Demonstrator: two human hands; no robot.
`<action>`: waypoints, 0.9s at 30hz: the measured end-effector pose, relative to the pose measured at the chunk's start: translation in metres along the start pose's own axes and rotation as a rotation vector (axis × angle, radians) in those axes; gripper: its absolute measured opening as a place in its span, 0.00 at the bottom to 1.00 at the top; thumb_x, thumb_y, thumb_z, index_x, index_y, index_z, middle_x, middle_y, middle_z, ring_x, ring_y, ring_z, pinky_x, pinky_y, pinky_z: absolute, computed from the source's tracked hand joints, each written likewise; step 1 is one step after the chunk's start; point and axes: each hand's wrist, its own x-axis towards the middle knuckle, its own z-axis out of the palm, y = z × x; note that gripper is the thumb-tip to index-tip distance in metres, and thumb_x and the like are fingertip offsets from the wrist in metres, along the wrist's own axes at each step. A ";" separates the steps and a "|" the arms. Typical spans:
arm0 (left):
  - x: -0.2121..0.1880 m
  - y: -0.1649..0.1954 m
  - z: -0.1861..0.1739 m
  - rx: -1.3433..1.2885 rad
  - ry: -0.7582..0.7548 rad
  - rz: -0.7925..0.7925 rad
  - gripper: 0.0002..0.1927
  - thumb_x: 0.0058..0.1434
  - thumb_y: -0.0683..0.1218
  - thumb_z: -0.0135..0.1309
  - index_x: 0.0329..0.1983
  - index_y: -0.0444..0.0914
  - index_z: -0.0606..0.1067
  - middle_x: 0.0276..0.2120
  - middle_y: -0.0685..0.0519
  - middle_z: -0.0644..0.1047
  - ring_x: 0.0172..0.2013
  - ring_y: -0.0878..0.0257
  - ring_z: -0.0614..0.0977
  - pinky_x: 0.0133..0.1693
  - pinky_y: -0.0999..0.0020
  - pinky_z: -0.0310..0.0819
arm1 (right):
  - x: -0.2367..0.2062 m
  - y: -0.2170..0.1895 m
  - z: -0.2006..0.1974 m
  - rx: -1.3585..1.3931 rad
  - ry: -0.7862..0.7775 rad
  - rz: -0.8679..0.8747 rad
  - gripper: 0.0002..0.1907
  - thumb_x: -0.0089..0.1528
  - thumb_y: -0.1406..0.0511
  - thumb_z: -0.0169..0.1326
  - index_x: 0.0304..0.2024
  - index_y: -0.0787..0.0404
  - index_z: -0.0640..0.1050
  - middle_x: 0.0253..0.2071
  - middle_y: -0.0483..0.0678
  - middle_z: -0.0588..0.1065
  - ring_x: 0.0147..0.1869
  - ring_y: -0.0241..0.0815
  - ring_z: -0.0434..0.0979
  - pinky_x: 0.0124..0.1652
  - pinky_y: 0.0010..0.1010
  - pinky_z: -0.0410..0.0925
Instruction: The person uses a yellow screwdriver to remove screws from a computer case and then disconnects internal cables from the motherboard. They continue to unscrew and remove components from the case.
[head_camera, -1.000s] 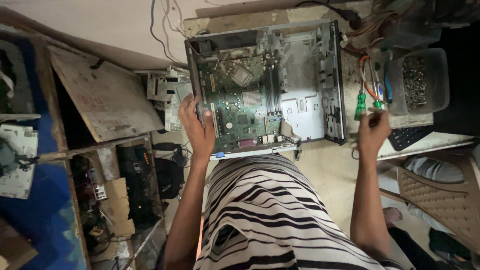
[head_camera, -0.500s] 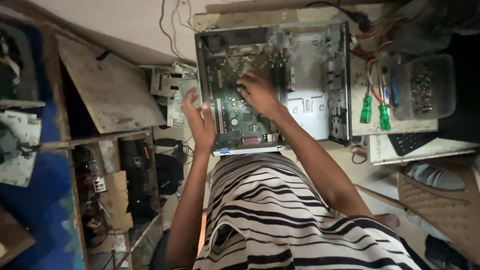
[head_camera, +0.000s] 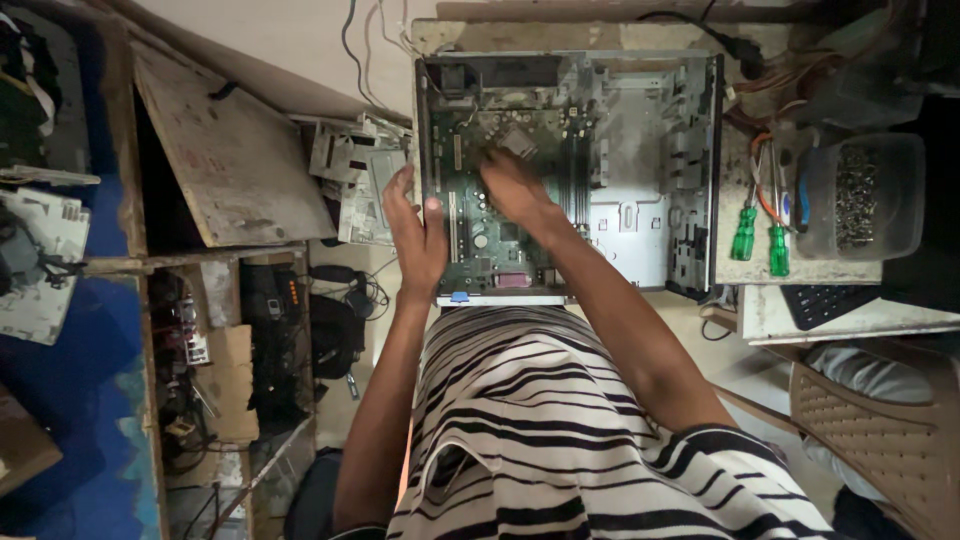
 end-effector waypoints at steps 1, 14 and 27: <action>0.000 0.000 0.000 0.020 0.000 0.022 0.27 0.78 0.53 0.40 0.70 0.29 0.60 0.65 0.37 0.65 0.68 0.42 0.66 0.70 0.51 0.54 | 0.001 -0.003 -0.002 0.238 -0.041 0.216 0.26 0.60 0.73 0.50 0.62 0.65 0.70 0.63 0.65 0.69 0.65 0.65 0.69 0.62 0.44 0.63; 0.001 0.007 -0.002 -0.145 0.008 -0.105 0.22 0.78 0.50 0.41 0.68 0.31 0.64 0.61 0.40 0.70 0.62 0.48 0.73 0.64 0.59 0.65 | 0.000 0.008 -0.008 0.291 -0.005 -0.001 0.29 0.53 0.72 0.54 0.58 0.61 0.75 0.56 0.66 0.70 0.58 0.67 0.71 0.57 0.49 0.67; 0.005 0.007 -0.004 -0.033 -0.027 -0.163 0.20 0.72 0.37 0.43 0.67 0.32 0.68 0.56 0.34 0.76 0.55 0.41 0.81 0.55 0.57 0.74 | -0.010 0.012 0.002 0.421 0.110 -0.212 0.19 0.59 0.75 0.54 0.53 0.62 0.75 0.50 0.58 0.73 0.58 0.59 0.73 0.57 0.45 0.68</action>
